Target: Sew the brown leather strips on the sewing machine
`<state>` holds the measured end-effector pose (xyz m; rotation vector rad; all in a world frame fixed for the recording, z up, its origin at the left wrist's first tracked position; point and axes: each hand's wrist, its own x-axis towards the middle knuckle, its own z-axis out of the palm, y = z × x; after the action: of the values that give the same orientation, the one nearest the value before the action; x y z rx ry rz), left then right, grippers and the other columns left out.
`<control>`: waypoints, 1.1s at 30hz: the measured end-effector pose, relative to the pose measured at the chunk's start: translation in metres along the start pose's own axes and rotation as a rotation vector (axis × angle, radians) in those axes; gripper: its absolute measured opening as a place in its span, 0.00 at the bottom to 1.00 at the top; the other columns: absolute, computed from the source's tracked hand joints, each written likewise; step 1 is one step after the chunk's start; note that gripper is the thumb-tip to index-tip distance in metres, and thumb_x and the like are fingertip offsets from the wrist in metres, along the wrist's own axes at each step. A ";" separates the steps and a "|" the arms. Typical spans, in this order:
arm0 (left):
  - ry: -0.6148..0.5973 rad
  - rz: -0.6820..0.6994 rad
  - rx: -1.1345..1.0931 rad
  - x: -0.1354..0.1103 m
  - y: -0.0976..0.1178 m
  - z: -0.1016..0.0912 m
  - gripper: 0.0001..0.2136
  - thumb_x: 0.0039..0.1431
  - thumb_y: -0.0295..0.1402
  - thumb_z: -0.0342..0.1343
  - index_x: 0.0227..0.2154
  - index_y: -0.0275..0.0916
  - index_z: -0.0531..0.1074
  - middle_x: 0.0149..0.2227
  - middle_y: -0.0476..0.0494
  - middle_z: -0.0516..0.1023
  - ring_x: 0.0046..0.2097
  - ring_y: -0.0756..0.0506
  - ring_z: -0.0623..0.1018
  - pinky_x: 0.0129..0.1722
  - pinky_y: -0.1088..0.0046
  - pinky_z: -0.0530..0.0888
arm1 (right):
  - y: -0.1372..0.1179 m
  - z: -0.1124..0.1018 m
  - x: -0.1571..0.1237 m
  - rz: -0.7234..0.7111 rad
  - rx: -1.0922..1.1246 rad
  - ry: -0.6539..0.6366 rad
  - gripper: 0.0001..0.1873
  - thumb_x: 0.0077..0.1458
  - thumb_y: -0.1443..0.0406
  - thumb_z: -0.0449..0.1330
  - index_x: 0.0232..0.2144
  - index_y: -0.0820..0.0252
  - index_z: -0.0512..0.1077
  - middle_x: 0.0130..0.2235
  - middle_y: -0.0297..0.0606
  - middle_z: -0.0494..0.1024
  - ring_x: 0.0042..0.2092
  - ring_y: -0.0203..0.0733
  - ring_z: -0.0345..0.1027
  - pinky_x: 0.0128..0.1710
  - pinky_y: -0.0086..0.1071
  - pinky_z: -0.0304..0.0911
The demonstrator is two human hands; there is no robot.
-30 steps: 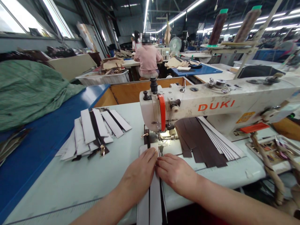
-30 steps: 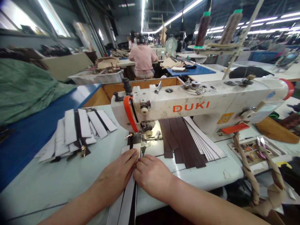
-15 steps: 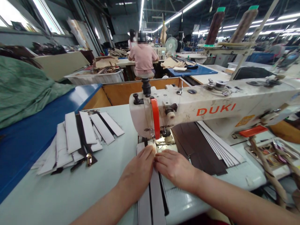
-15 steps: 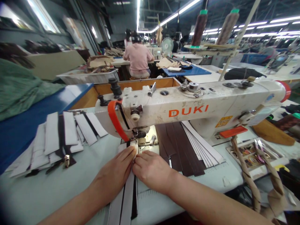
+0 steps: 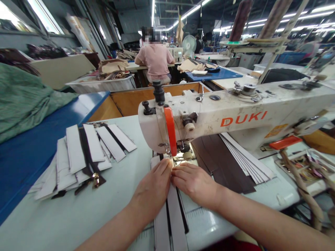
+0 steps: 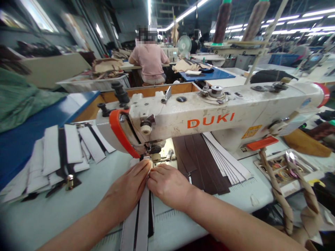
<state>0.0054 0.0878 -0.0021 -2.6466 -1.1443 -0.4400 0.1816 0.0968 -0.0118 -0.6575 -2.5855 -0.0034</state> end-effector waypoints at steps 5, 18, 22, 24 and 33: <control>-0.008 -0.029 -0.042 0.000 0.000 0.001 0.15 0.62 0.22 0.39 0.48 0.31 0.65 0.46 0.36 0.74 0.50 0.41 0.73 0.49 0.61 0.73 | -0.001 0.000 -0.001 0.010 0.008 -0.012 0.09 0.63 0.70 0.53 0.33 0.67 0.72 0.42 0.44 0.77 0.47 0.43 0.69 0.53 0.38 0.62; -0.030 0.003 -0.017 -0.016 0.008 0.000 0.18 0.62 0.22 0.37 0.50 0.26 0.66 0.52 0.30 0.72 0.56 0.39 0.70 0.53 0.59 0.70 | -0.011 -0.012 -0.010 0.071 -0.036 -0.058 0.08 0.62 0.71 0.55 0.41 0.67 0.72 0.47 0.46 0.76 0.49 0.43 0.68 0.52 0.38 0.63; 0.043 0.053 -0.018 -0.045 0.035 -0.017 0.16 0.64 0.26 0.41 0.49 0.30 0.69 0.51 0.34 0.74 0.53 0.41 0.73 0.52 0.61 0.73 | -0.038 -0.025 -0.037 0.154 0.047 -0.028 0.13 0.61 0.71 0.55 0.49 0.67 0.69 0.50 0.45 0.74 0.52 0.44 0.66 0.55 0.39 0.61; 0.071 0.098 -0.079 -0.060 0.049 -0.026 0.15 0.64 0.26 0.43 0.48 0.32 0.70 0.50 0.36 0.75 0.53 0.42 0.74 0.51 0.65 0.74 | -0.052 -0.029 -0.052 0.208 0.128 0.003 0.13 0.61 0.71 0.54 0.48 0.65 0.70 0.48 0.44 0.75 0.52 0.44 0.65 0.55 0.39 0.60; 0.198 0.215 -0.173 -0.079 0.064 -0.033 0.15 0.61 0.21 0.44 0.40 0.35 0.75 0.43 0.40 0.79 0.50 0.44 0.76 0.48 0.70 0.76 | -0.072 -0.033 -0.075 0.192 0.306 0.076 0.12 0.60 0.72 0.49 0.43 0.63 0.70 0.40 0.45 0.74 0.46 0.44 0.66 0.48 0.38 0.65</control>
<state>-0.0052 -0.0185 -0.0055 -2.7554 -0.7860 -0.7696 0.2219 -0.0049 -0.0074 -0.7680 -2.3714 0.4115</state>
